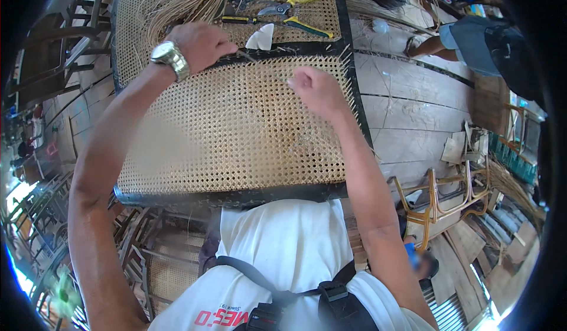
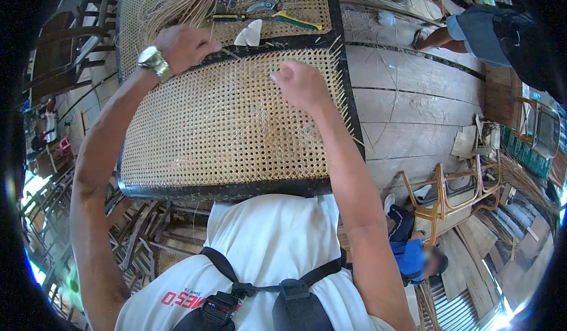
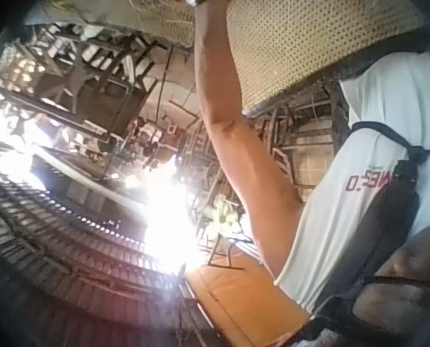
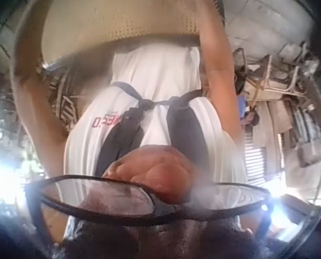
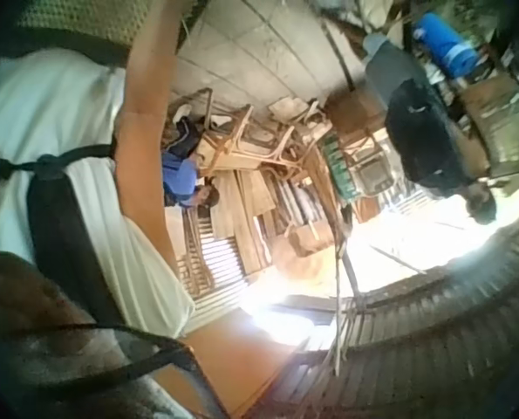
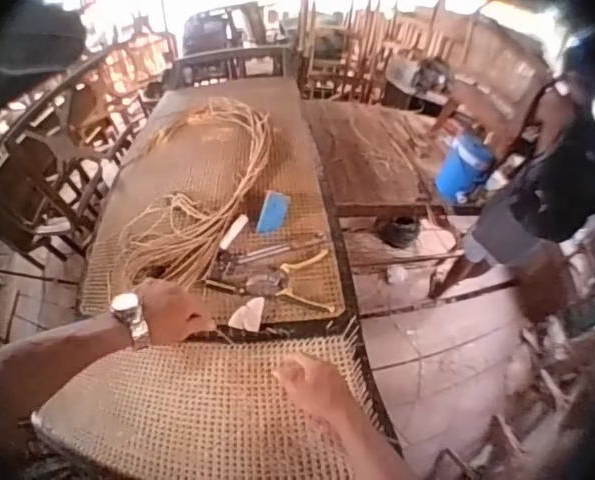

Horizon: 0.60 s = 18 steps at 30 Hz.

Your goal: Weaving and securing rattan strips into a cane mesh frame using hands and various small tools.

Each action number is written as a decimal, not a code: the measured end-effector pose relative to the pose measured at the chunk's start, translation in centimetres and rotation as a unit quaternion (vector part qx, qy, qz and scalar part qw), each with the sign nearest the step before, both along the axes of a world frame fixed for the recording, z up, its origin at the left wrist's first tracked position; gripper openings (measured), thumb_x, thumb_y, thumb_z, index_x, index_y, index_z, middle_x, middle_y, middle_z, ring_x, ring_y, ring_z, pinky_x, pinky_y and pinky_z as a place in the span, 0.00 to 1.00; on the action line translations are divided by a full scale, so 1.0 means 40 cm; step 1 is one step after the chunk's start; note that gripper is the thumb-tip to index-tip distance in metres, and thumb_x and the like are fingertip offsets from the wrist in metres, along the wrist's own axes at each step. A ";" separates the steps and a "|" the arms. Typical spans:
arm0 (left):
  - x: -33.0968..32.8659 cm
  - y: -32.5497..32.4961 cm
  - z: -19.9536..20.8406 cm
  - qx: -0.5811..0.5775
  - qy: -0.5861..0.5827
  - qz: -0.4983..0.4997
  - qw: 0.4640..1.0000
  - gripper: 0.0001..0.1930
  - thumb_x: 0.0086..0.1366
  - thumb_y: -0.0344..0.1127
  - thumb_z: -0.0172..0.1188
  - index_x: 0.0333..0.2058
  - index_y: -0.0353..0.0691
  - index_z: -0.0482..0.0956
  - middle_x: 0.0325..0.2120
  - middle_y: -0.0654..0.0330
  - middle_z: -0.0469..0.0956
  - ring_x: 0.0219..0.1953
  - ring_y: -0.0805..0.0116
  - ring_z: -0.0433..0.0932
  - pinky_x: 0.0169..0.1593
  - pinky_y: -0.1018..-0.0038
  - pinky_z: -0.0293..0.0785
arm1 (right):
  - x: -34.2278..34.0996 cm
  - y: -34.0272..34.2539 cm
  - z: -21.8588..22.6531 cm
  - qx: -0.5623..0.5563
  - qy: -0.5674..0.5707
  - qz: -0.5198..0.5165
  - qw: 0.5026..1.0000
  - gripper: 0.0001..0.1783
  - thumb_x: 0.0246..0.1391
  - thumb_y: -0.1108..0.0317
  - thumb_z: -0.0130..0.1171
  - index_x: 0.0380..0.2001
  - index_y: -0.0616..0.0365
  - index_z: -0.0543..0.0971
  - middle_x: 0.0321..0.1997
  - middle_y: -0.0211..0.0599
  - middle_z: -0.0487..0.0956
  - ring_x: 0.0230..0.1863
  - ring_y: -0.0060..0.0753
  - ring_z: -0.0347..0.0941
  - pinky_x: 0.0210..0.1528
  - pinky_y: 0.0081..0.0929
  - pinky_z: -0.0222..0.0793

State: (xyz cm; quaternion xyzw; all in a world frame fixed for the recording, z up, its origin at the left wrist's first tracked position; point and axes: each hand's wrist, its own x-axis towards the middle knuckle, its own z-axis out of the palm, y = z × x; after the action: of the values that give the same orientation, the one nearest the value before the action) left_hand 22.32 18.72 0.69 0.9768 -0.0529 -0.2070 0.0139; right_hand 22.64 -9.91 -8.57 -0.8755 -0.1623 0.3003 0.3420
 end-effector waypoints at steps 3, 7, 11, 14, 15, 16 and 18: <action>0.018 -0.018 0.030 -0.092 -0.052 -0.009 0.994 0.25 0.66 0.60 0.58 0.26 0.43 0.81 0.19 0.57 0.79 0.25 0.56 0.80 0.32 0.60 0.74 | 0.004 0.068 0.006 0.326 0.096 -0.135 0.931 0.14 0.59 0.57 0.63 0.28 0.55 0.83 0.33 0.41 0.84 0.33 0.40 0.79 0.38 0.37 0.73; -0.019 -0.076 -0.028 -0.181 -0.028 0.046 0.982 0.22 0.70 0.55 0.56 0.29 0.40 0.79 0.18 0.55 0.76 0.19 0.56 0.74 0.27 0.63 0.69 | 0.021 0.031 0.060 0.228 0.040 -0.107 0.967 0.13 0.58 0.59 0.63 0.30 0.59 0.82 0.30 0.45 0.82 0.32 0.43 0.79 0.37 0.38 0.72; -0.043 -0.184 -0.100 -0.187 0.111 0.061 0.974 0.18 0.73 0.50 0.51 0.36 0.41 0.80 0.26 0.53 0.81 0.25 0.54 0.80 0.31 0.61 0.73 | -0.003 -0.075 -0.016 0.023 -0.095 -0.062 0.993 0.15 0.56 0.59 0.62 0.28 0.62 0.81 0.29 0.49 0.80 0.32 0.49 0.78 0.37 0.40 0.72; -0.052 -0.219 -0.155 -0.121 0.140 0.016 0.983 0.16 0.72 0.47 0.52 0.37 0.43 0.82 0.33 0.52 0.84 0.34 0.52 0.84 0.37 0.57 0.78 | -0.016 -0.070 -0.022 0.022 -0.094 -0.062 0.993 0.16 0.54 0.58 0.64 0.29 0.62 0.82 0.24 0.43 0.80 0.26 0.36 0.77 0.33 0.31 0.71; -0.042 -0.228 -0.159 -0.097 0.146 -0.006 0.984 0.15 0.71 0.46 0.53 0.38 0.43 0.83 0.33 0.51 0.84 0.36 0.51 0.85 0.40 0.56 0.79 | -0.015 -0.069 -0.024 0.021 -0.093 -0.063 0.993 0.16 0.54 0.58 0.64 0.29 0.62 0.82 0.24 0.43 0.80 0.26 0.36 0.77 0.33 0.31 0.71; -0.035 -0.236 -0.163 -0.073 0.152 -0.028 0.985 0.14 0.70 0.45 0.53 0.40 0.44 0.83 0.34 0.50 0.85 0.38 0.50 0.85 0.42 0.54 0.80 | -0.012 -0.064 -0.027 0.013 -0.079 -0.074 0.994 0.15 0.54 0.58 0.64 0.28 0.62 0.82 0.24 0.44 0.80 0.26 0.38 0.77 0.32 0.32 0.71; -0.018 -0.257 -0.146 -0.033 0.140 -0.040 0.989 0.14 0.68 0.44 0.56 0.39 0.42 0.84 0.33 0.49 0.85 0.37 0.49 0.85 0.42 0.55 0.81 | -0.010 -0.063 -0.024 0.004 -0.064 -0.088 0.994 0.15 0.53 0.59 0.64 0.27 0.62 0.82 0.24 0.45 0.81 0.25 0.41 0.77 0.32 0.33 0.72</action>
State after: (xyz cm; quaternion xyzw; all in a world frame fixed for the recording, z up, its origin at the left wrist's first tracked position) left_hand 21.62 8.42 -5.16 0.9342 -0.0962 -0.3406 0.0456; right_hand 22.25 -12.45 -9.53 -0.9023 -0.1078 0.2119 0.3595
